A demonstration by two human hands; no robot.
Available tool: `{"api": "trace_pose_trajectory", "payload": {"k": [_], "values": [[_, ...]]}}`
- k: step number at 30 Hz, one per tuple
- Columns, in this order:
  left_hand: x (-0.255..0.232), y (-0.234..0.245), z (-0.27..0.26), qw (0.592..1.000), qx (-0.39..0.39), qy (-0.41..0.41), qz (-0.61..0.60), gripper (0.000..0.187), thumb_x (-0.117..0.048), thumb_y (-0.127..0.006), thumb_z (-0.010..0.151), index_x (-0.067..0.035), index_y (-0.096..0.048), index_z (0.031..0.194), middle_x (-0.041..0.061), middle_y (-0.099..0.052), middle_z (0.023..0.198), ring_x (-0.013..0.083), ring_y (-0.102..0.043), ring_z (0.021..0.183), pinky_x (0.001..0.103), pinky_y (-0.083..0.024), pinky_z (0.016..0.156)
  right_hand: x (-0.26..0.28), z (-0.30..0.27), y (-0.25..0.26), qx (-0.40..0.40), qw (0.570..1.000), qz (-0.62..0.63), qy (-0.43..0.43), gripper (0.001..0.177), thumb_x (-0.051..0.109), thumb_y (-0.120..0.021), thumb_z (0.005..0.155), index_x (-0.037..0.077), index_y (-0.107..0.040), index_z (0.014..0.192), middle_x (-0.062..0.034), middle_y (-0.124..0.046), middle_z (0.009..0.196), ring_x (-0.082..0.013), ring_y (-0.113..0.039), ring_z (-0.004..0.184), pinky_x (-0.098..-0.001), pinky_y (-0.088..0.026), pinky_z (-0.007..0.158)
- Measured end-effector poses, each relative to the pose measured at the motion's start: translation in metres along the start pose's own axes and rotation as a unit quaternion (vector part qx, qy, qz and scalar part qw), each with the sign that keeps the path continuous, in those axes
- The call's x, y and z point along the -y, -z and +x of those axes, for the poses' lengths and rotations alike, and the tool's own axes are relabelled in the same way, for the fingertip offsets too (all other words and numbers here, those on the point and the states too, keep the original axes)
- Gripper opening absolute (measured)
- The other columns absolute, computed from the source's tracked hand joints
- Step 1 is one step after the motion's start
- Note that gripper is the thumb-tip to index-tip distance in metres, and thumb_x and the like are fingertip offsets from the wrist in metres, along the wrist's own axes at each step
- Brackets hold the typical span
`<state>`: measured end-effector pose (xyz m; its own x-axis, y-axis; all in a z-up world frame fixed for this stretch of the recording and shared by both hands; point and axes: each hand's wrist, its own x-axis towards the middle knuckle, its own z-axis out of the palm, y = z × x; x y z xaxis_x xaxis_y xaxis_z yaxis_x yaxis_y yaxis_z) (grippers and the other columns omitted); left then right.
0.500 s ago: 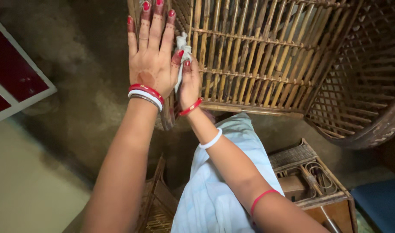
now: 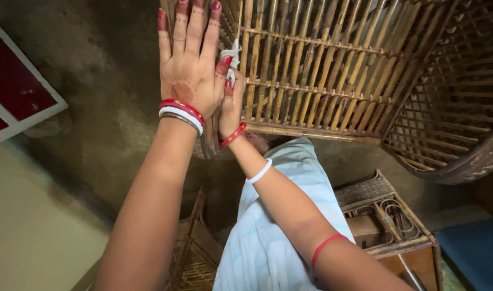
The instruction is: The person wipes the surface of a wicker chair using a white cloth. They systematically clean the seat, backrest, and armrests of the chair, moving the cloth back and forth to remove dust or dirt.
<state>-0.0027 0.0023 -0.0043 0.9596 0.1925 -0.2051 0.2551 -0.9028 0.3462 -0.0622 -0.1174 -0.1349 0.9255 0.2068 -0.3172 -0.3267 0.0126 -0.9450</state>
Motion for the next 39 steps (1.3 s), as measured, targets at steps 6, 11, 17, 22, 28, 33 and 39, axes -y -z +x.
{"api": "trace_pose_trajectory", "payload": {"k": [6,11,17,22,28,33,39], "values": [[0.001,-0.001,-0.001,1.000,-0.005,-0.002,-0.006,0.071,-0.033,-0.063,0.108,-0.005,-0.034,0.167,0.017,-0.025,0.172,0.0358,-0.017,0.160,0.060,-0.010,0.131,-0.126,0.016,0.023,-0.005,0.997,-0.017,-0.074,0.061,0.053,-0.047,0.112,-0.005,-0.054,0.126,-0.0138,-0.050,0.115,-0.0248,-0.048,0.108,-0.0405,-0.041,0.100],[0.001,0.000,-0.002,1.000,-0.015,-0.008,-0.003,0.073,-0.031,-0.065,0.107,-0.005,-0.034,0.167,0.016,-0.025,0.172,0.0357,-0.017,0.160,0.059,-0.010,0.131,-0.172,0.015,0.034,-0.024,0.995,-0.032,-0.088,0.066,0.059,-0.048,0.107,-0.002,-0.054,0.133,-0.0045,-0.053,0.117,-0.0159,-0.051,0.108,-0.0324,-0.042,0.096],[-0.001,0.001,-0.002,1.000,-0.010,0.003,-0.011,0.070,-0.031,-0.063,0.109,-0.007,-0.033,0.167,0.015,-0.025,0.172,0.0350,-0.017,0.160,0.059,-0.010,0.131,-0.109,-0.003,0.027,0.000,0.991,0.055,-0.123,0.052,0.043,-0.050,0.107,-0.001,-0.059,0.134,-0.0056,-0.063,0.107,-0.0167,-0.055,0.091,-0.0324,-0.048,0.079],[-0.001,0.001,-0.001,1.000,-0.018,-0.003,-0.013,0.069,-0.032,-0.062,0.110,-0.007,-0.033,0.167,0.016,-0.024,0.172,0.0347,-0.017,0.160,0.059,-0.010,0.131,-0.010,-0.032,0.021,0.011,0.994,0.039,-0.103,0.047,0.030,-0.044,0.108,0.000,-0.047,0.144,-0.0086,-0.053,0.138,-0.0190,-0.050,0.130,-0.0307,-0.037,0.112],[0.000,0.000,-0.002,1.000,-0.019,-0.009,-0.008,0.068,-0.032,-0.061,0.111,-0.007,-0.033,0.168,0.015,-0.025,0.172,0.0348,-0.018,0.160,0.059,-0.010,0.132,0.067,-0.040,0.023,0.037,0.997,-0.013,-0.072,0.045,0.030,-0.041,0.114,-0.001,-0.053,0.143,-0.0121,-0.055,0.140,-0.0219,-0.051,0.134,-0.0338,-0.036,0.118],[-0.001,-0.001,-0.002,1.000,-0.017,-0.004,-0.007,0.068,-0.030,-0.062,0.110,-0.006,-0.034,0.167,0.016,-0.026,0.172,0.0351,-0.019,0.160,0.060,-0.011,0.131,0.018,-0.036,0.015,0.013,0.996,0.062,-0.070,0.042,0.025,-0.050,0.111,0.000,-0.049,0.144,-0.0122,-0.055,0.138,-0.0219,-0.051,0.128,-0.0356,-0.039,0.114],[0.000,-0.002,-0.002,1.000,-0.016,-0.007,-0.002,0.069,-0.029,-0.064,0.109,-0.006,-0.034,0.167,0.016,-0.026,0.172,0.0356,-0.020,0.160,0.060,-0.011,0.131,-0.120,-0.029,0.034,-0.010,0.998,-0.048,-0.051,0.036,0.013,-0.045,0.112,0.003,-0.048,0.147,-0.0142,-0.053,0.138,-0.0258,-0.050,0.129,-0.0371,-0.038,0.114]]}}
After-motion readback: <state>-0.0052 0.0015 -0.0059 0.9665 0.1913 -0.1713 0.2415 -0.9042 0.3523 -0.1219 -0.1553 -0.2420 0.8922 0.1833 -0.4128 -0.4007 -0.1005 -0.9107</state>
